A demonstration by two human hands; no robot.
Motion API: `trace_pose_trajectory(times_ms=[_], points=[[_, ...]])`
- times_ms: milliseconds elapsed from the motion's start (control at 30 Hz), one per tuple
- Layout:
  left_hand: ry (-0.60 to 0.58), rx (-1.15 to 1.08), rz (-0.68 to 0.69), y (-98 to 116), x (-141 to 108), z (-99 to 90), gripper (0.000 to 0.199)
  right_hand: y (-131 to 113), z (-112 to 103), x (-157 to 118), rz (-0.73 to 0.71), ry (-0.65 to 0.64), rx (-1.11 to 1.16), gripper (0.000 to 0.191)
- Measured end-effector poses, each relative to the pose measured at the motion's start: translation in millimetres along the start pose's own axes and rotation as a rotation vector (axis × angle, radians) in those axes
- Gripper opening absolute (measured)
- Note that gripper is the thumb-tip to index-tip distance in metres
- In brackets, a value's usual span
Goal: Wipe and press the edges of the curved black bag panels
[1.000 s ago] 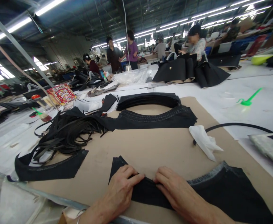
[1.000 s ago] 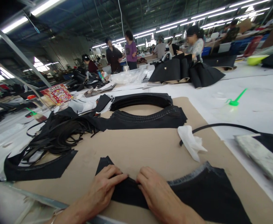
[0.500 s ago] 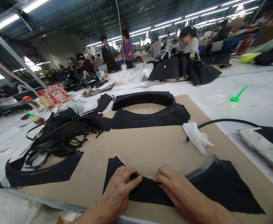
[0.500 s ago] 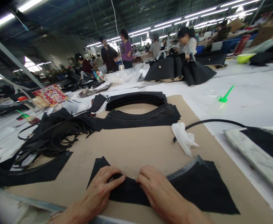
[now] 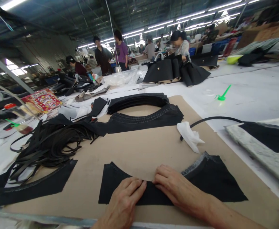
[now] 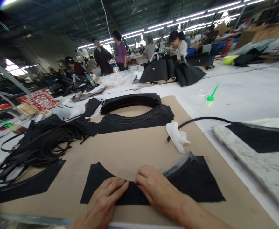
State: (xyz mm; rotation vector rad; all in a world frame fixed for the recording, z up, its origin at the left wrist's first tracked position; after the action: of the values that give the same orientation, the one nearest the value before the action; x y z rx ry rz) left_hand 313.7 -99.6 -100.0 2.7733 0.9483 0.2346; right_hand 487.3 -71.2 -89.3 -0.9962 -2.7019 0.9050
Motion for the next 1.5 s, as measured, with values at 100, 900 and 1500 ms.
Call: trace_pose_trajectory(times_ms=[100, 900, 1500], points=[[-0.031, -0.011, -0.002, -2, 0, 0.6, 0.045, 3, -6, -7, 0.024, -0.012, 0.021, 0.016], [0.02, -0.172, -0.036, 14, 11, 5.6, 0.049, 4, -1, -9, 0.096, -0.004, 0.141, 0.012], [-0.025, -0.054, -0.008, 18, 16, 1.1, 0.047, 19, -20, -34, 0.041, -0.064, 0.055, 0.011]])
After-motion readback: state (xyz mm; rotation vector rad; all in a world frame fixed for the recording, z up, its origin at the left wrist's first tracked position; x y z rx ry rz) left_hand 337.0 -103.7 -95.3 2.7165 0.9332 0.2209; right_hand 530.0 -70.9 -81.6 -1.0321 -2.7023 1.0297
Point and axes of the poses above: each hand's wrist, its own x-axis towards the middle knuckle, its own z-axis out of the palm, y = z × x, the point moved 5 cm from there along x, towards the middle knuckle, and after that the axes turned 13 degrees about -y, right-handed, at the moved point
